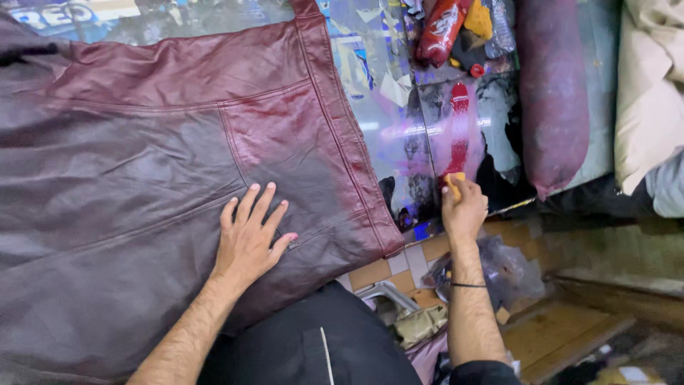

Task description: The person applies red dye to a maroon leather jacket laid on a work table. They rub the dye into the leather with a sponge, periodically dipping the sponge into a dye bottle and working the color across different sections of the jacket, repositioning the garment as they go.

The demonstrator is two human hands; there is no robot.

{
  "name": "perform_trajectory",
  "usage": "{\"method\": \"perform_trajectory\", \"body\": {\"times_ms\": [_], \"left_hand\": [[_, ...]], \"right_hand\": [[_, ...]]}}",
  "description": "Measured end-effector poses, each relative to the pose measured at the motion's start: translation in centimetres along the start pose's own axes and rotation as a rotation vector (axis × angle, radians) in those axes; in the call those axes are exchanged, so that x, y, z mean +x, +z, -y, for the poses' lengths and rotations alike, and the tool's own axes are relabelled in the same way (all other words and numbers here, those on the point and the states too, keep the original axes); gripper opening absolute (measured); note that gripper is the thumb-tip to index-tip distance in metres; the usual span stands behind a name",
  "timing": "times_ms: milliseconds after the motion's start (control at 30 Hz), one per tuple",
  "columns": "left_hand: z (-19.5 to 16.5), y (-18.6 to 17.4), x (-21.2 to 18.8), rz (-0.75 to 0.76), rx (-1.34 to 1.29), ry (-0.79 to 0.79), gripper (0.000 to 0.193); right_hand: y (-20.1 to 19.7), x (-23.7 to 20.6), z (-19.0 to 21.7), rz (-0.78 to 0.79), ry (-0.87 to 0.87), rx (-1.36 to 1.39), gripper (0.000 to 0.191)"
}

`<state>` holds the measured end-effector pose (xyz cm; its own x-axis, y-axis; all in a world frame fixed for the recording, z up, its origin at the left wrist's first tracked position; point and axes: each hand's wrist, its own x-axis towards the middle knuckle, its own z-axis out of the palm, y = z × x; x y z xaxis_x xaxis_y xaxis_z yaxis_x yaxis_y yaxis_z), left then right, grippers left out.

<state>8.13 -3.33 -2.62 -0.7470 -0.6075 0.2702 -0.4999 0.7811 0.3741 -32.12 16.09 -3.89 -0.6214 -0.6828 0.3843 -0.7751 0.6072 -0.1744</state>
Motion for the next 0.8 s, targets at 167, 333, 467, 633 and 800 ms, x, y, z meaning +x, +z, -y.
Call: {"method": "perform_trajectory", "body": {"times_ms": [167,333,467,633,800], "left_hand": [[0.5,0.0,0.3,0.05,-0.026,0.021,0.066],[0.7,-0.3,0.4,0.064,0.025,0.03,0.071],[0.9,-0.5,0.5,0.093,-0.02,0.018,0.075],[1.0,-0.6,0.4,0.106,-0.014,0.018,0.076],[0.9,-0.4,0.2,0.109,-0.022,0.013,0.076]], "right_hand": [[-3.0,-2.9,7.5,-0.13,0.014,0.39,0.031],[-3.2,-6.2,16.4,0.079,-0.339,0.47,0.037],[-2.8,-6.1,19.5,0.012,-0.368,0.349,0.036],[-0.6,-4.8,19.9,0.096,-0.434,0.145,0.029],[0.5,-2.9,20.2,0.094,-0.707,0.224,0.029]]}}
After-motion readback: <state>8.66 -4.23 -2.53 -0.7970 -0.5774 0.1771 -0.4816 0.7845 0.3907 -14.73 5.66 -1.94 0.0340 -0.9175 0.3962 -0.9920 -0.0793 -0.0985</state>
